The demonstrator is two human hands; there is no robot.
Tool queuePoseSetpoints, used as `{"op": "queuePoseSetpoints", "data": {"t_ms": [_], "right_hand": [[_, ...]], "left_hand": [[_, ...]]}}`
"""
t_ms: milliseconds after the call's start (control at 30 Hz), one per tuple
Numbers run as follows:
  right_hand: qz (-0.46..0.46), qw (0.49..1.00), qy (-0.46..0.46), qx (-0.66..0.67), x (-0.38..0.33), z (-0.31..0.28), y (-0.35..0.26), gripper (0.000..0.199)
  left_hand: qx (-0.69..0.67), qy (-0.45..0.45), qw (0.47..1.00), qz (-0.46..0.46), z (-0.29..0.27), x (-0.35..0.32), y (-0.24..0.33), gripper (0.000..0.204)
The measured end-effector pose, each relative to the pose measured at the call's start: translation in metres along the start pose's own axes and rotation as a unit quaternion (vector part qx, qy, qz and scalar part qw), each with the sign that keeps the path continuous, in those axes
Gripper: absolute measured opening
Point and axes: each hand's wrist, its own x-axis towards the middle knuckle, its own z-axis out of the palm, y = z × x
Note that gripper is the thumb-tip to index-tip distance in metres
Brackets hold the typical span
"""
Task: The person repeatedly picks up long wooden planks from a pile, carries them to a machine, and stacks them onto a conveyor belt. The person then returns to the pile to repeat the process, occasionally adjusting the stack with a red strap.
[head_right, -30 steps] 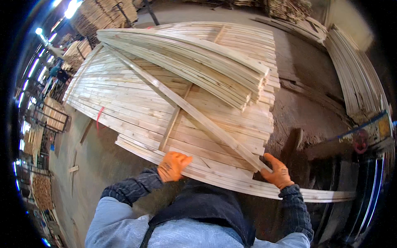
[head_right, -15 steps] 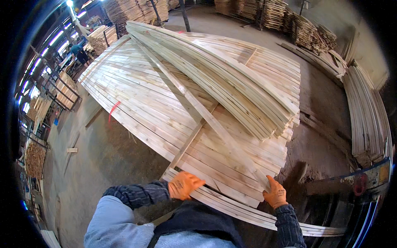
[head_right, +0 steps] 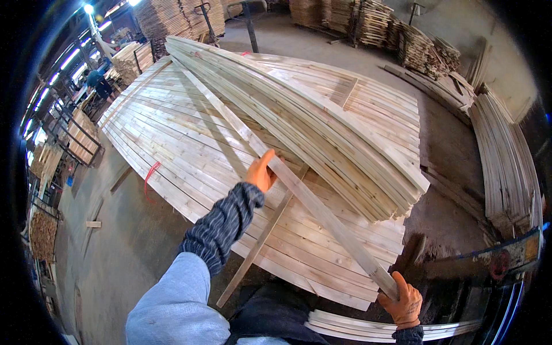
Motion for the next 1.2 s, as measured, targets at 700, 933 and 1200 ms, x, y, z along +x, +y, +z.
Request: {"op": "queuePoseSetpoints", "data": {"t_ms": [700,933,1200], "right_hand": [[0.002,0.999,-0.012,0.043,0.11,-0.015,-0.109,0.072],[-0.046,0.991,0.096,0.087,0.218,-0.002,-0.143,0.059],[0.246,0.846,0.408,0.24,0.159,0.072,-0.071,0.073]], "left_hand": [[-0.023,0.017,0.996,-0.08,-0.019,0.106,0.125,0.036],[0.163,-0.105,0.973,-0.123,0.055,0.072,0.05,0.042],[0.253,-0.091,0.944,-0.19,0.079,0.137,0.063,0.053]]}}
